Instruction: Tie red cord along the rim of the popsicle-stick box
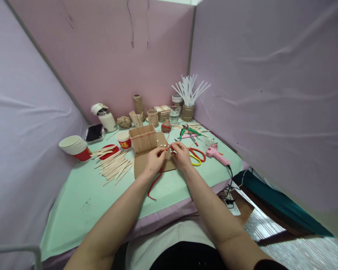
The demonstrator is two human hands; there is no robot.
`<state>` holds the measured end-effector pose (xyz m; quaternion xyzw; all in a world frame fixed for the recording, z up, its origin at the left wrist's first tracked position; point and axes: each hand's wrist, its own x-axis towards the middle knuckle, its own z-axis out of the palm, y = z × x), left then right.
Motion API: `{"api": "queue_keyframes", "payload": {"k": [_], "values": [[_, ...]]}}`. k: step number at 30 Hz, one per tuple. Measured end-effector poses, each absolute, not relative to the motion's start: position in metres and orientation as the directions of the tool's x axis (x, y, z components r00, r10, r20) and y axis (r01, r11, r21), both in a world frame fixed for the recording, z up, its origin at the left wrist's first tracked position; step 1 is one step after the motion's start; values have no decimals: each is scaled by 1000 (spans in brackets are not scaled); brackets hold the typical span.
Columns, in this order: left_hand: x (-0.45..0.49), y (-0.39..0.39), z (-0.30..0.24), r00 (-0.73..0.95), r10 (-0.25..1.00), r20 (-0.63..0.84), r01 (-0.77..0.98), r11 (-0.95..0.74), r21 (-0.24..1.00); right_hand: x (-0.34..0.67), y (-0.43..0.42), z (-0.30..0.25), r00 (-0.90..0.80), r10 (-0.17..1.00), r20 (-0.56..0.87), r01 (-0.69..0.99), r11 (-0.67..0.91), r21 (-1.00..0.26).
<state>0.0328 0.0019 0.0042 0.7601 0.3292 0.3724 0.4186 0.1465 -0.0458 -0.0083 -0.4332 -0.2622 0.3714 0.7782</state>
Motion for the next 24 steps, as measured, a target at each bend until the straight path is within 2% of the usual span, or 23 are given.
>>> {"api": "queue_keyframes", "payload": {"k": [7,12,16,24], "values": [[33,1,4,495,811,312,194,-453,870,145,-46,-7,509,855,101,-460,370,-807],[33,-1,5,532,771,349,173,-503,847,147,-46,-7,512,858,40,-493,332,-804],[33,-2,6,553,752,357,167,-520,837,148,-46,-6,514,858,0,-498,299,-814],[34,-3,8,551,768,325,152,-476,866,148,-46,-9,500,865,30,-489,311,-815]]}}
